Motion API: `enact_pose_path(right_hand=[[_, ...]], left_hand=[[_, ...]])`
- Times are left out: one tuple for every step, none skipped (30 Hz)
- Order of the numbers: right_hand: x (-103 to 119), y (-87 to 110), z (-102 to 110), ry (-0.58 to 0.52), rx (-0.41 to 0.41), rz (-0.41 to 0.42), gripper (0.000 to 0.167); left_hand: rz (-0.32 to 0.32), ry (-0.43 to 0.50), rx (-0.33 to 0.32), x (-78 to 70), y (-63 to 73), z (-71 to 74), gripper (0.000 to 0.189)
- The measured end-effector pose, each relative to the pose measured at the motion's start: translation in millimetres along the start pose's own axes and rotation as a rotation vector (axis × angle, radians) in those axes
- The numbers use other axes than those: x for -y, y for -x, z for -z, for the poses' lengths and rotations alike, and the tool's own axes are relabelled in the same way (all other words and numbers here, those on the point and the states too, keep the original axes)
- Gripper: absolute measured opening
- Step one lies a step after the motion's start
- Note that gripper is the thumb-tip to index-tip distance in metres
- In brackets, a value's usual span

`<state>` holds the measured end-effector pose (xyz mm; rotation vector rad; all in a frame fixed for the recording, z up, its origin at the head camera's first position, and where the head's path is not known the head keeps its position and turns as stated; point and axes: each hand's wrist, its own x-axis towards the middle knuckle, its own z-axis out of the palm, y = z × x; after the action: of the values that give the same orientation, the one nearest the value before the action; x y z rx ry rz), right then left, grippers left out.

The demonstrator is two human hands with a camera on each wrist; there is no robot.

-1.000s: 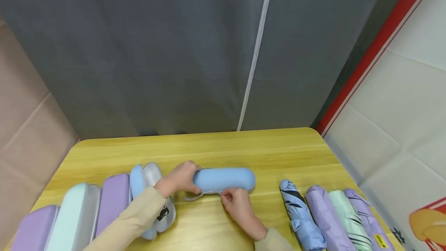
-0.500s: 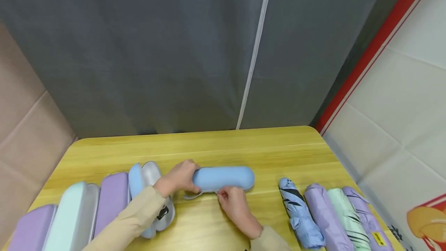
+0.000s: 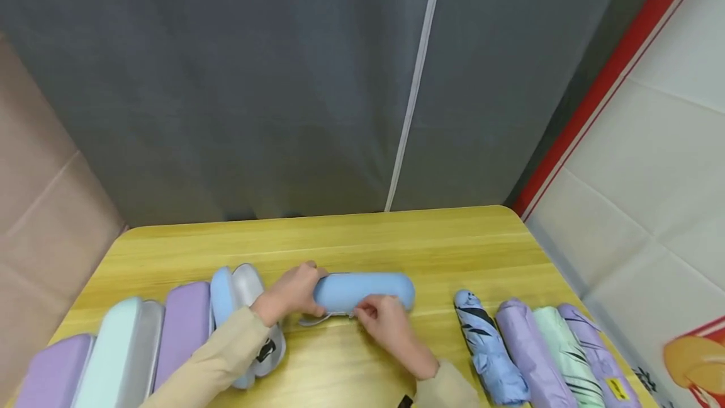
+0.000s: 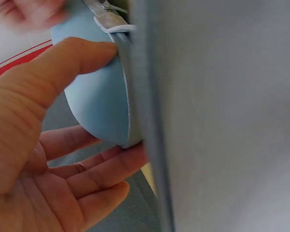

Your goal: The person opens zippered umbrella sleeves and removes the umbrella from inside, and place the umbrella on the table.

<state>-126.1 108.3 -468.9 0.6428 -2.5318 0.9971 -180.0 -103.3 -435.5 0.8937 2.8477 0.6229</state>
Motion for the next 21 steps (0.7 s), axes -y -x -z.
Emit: enact_pose_path(right_hand=[[-3.8, -3.4, 9.6, 0.01, 0.0, -0.008, 0.006], [-8.2, -6.7, 19.6, 0.019, 0.01, -0.033, 0.012], [-12.7, -9.5, 29.9, 0.045, 0.038, -0.067, 0.019], [-17.6, -11.5, 39.2, 0.071, 0.072, -0.098, 0.025], [-22.4, -12.4, 47.4, 0.081, 0.132, -0.135, 0.033], [-26.7, -12.2, 54.4, 0.085, 0.208, -0.167, 0.039], [-30.6, -11.2, 60.0, 0.073, 0.282, -0.198, 0.044], [-33.7, -9.5, 64.0, 0.049, 0.347, -0.219, 0.047], [-35.9, -7.4, 66.4, 0.016, 0.394, -0.238, 0.049], [-37.2, -5.1, 67.6, -0.024, 0.424, -0.256, 0.05], [-37.4, -2.5, 67.7, -0.06, 0.437, -0.268, 0.05], [-36.8, 0.0, 67.2, -0.089, 0.438, -0.277, 0.05], [-35.6, 2.6, 66.0, -0.112, 0.43, -0.287, 0.05], [-33.9, 5.2, 64.6, -0.132, 0.421, -0.297, 0.05], [-31.7, 7.8, 63.2, -0.146, 0.411, -0.305, 0.05], [-29.3, 10.5, 61.8, -0.155, 0.403, -0.308, 0.05], [-26.9, 13.2, 60.2, -0.163, 0.397, -0.308, 0.051], [-24.2, 15.7, 58.7, -0.166, 0.396, -0.305, 0.053], [-21.4, 18.2, 57.2, -0.168, 0.394, -0.299, 0.054], [-18.8, 20.7, 55.7, -0.173, 0.394, -0.295, 0.056], [-15.9, 23.2, 54.1, -0.177, 0.389, -0.287, 0.056]], left_hand=[[-0.003, -0.004, -0.001, -0.6, 0.3, -0.7, 0.057], [-0.002, -0.008, -0.002, -1.3, 0.3, -1.1, 0.059], [-0.004, -0.019, -0.005, -1.8, 0.3, -1.5, 0.059], [-0.003, -0.027, -0.007, -2.4, 0.3, -1.5, 0.06], [0.003, -0.04, -0.005, -2.9, 0.3, -1.5, 0.061], [0.007, -0.051, -0.005, -3.4, 0.1, -1.4, 0.061], [0.006, -0.063, -0.007, -4.0, -0.8, -1.1, 0.061], [0.008, -0.083, -0.01, -4.2, -1.9, -1.1, 0.061], [0.008, -0.104, -0.014, -4.4, -3.0, -1.4, 0.062], [0.007, -0.124, -0.019, -4.4, -4.2, -1.9, 0.062], [0.004, -0.145, -0.027, -4.4, -5.5, -2.6, 0.062], [-0.001, -0.159, -0.042, -4.4, -7.0, -3.4, 0.062], [-0.004, -0.173, -0.059, -4.6, -8.4, -4.3, 0.06], [-0.002, -0.185, -0.072, -4.7, -9.9, -5.6, 0.06], [0.003, -0.185, -0.083, -5.1, -11.3, -6.8, 0.059], [0.009, -0.18, -0.091, -5.8, -12.6, -7.8, 0.059], [0.02, -0.171, -0.096, -6.3, -14.1, -9.2, 0.059], [0.032, -0.16, -0.101, -7.0, -15.5, -10.4, 0.059], [0.042, -0.148, -0.104, -7.5, -16.9, -11.6, 0.061], [0.053, -0.133, -0.101, -8.1, -18.1, -12.5, 0.062], [0.058, -0.116, -0.103, -8.6, -19.5, -13.3, 0.063]])
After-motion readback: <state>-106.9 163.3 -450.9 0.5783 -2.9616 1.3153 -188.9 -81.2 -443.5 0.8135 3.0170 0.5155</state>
